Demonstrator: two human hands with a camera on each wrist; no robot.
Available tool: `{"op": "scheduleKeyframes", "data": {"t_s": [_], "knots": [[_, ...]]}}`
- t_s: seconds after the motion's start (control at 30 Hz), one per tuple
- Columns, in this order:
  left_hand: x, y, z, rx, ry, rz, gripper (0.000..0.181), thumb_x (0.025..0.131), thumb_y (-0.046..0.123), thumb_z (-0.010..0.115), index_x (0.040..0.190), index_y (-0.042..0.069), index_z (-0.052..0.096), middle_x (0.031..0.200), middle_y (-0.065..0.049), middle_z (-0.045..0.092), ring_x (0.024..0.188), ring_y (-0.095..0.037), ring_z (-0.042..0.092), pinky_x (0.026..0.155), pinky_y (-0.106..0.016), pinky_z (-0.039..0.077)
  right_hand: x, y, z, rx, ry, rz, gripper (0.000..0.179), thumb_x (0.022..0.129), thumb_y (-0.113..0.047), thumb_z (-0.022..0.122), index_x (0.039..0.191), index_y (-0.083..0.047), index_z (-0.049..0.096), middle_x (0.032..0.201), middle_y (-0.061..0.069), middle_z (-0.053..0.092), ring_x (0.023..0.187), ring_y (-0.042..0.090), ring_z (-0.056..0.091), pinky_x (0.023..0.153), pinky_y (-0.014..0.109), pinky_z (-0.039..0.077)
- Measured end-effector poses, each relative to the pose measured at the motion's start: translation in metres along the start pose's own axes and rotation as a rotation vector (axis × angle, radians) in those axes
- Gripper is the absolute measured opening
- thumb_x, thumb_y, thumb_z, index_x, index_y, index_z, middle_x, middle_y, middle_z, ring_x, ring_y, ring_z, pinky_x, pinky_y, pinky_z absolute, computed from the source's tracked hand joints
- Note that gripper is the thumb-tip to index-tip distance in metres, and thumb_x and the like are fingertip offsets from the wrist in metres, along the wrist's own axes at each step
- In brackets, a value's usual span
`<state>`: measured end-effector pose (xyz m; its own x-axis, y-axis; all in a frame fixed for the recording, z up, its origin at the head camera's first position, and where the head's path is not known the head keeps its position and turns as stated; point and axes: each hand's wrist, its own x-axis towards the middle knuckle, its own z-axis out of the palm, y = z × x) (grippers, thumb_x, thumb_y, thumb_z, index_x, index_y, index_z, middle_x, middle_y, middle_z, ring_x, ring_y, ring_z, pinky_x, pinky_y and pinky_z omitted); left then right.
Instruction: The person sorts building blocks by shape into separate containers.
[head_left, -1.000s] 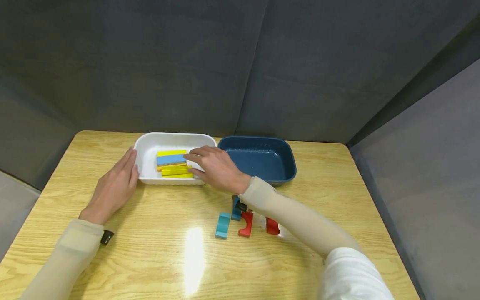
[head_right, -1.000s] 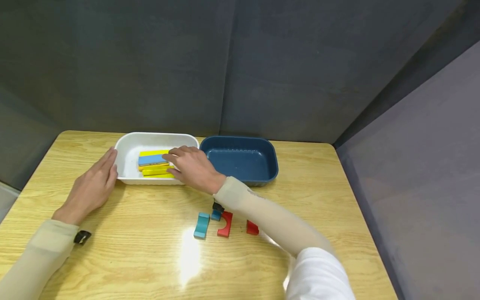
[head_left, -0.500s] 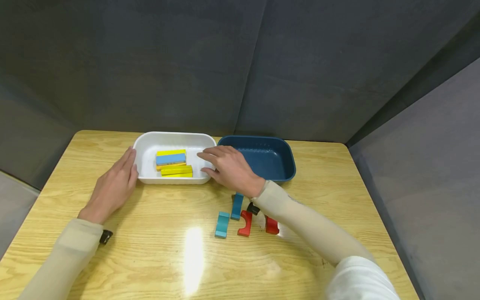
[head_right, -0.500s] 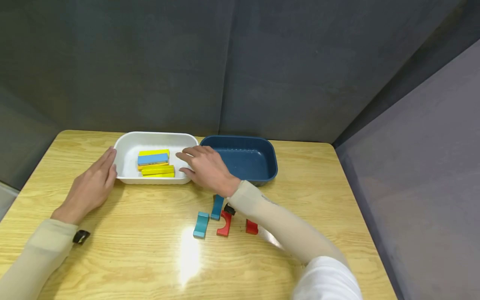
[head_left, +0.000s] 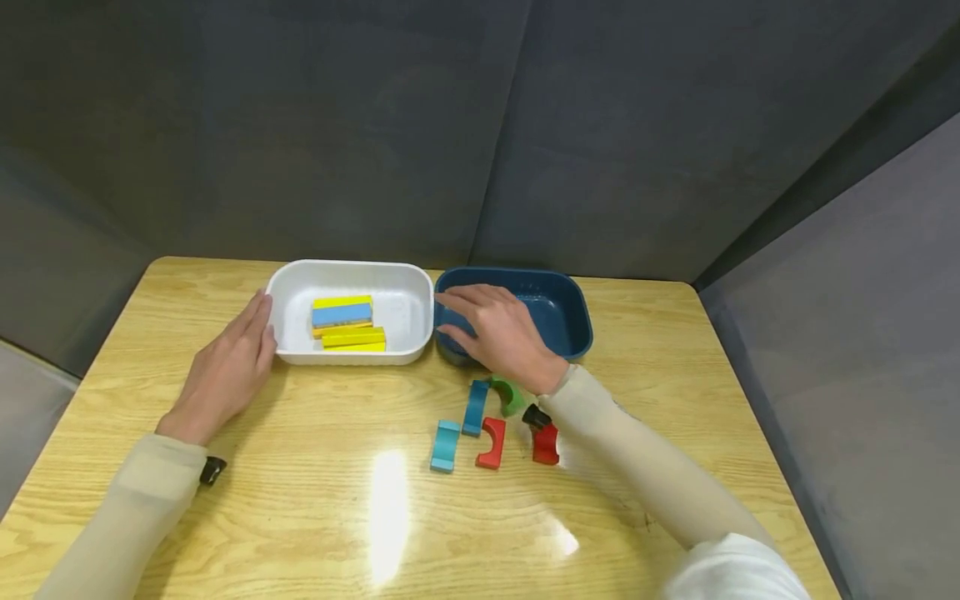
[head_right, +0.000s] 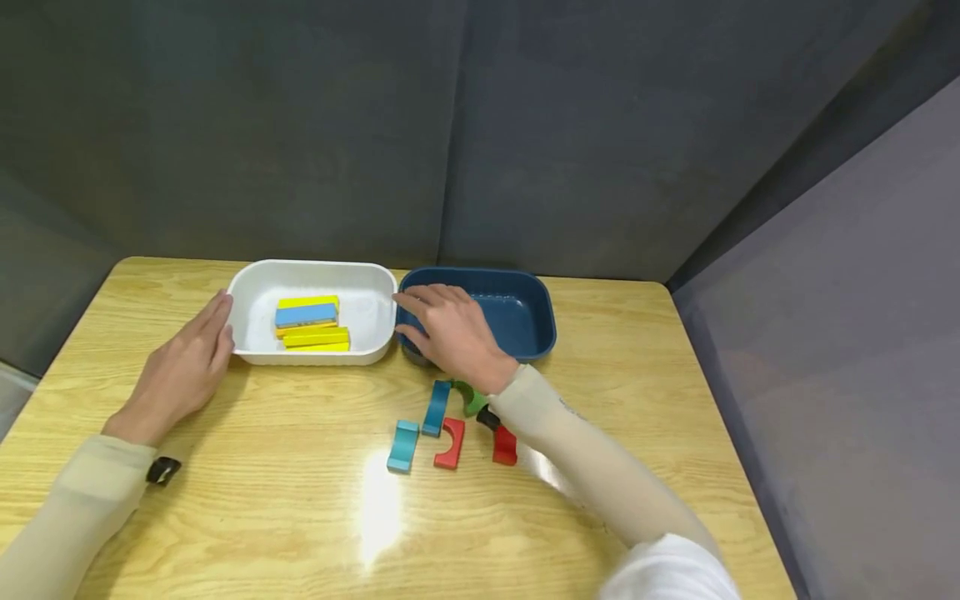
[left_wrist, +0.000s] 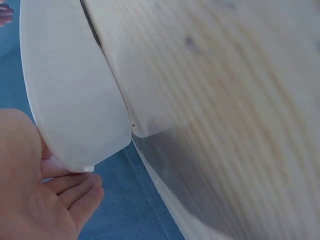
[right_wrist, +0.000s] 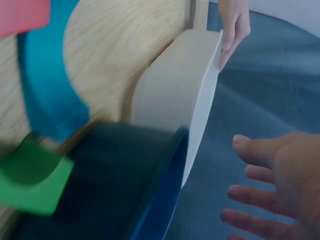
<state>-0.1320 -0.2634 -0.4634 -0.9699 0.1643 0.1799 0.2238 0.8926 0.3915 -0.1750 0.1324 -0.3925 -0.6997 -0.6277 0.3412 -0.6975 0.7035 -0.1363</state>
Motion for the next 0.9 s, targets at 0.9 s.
{"op": "scheduleKeyframes", "data": {"t_s": [0.9], "knots": [[-0.002, 0.001, 0.000, -0.002, 0.024, 0.009, 0.059, 0.116, 0.026, 0.034, 0.167, -0.004, 0.027, 0.176, -0.018, 0.022, 0.151, -0.052, 0.039, 0.109, -0.073, 0.043, -0.065, 0.073, -0.024, -0.067, 0.127, 0.217, 0.051, 0.095, -0.026, 0.085, 0.140, -0.006, 0.071, 0.135, 0.018, 0.072, 0.121, 0.038, 0.069, 0.103, 0.056, 0.058]]}}
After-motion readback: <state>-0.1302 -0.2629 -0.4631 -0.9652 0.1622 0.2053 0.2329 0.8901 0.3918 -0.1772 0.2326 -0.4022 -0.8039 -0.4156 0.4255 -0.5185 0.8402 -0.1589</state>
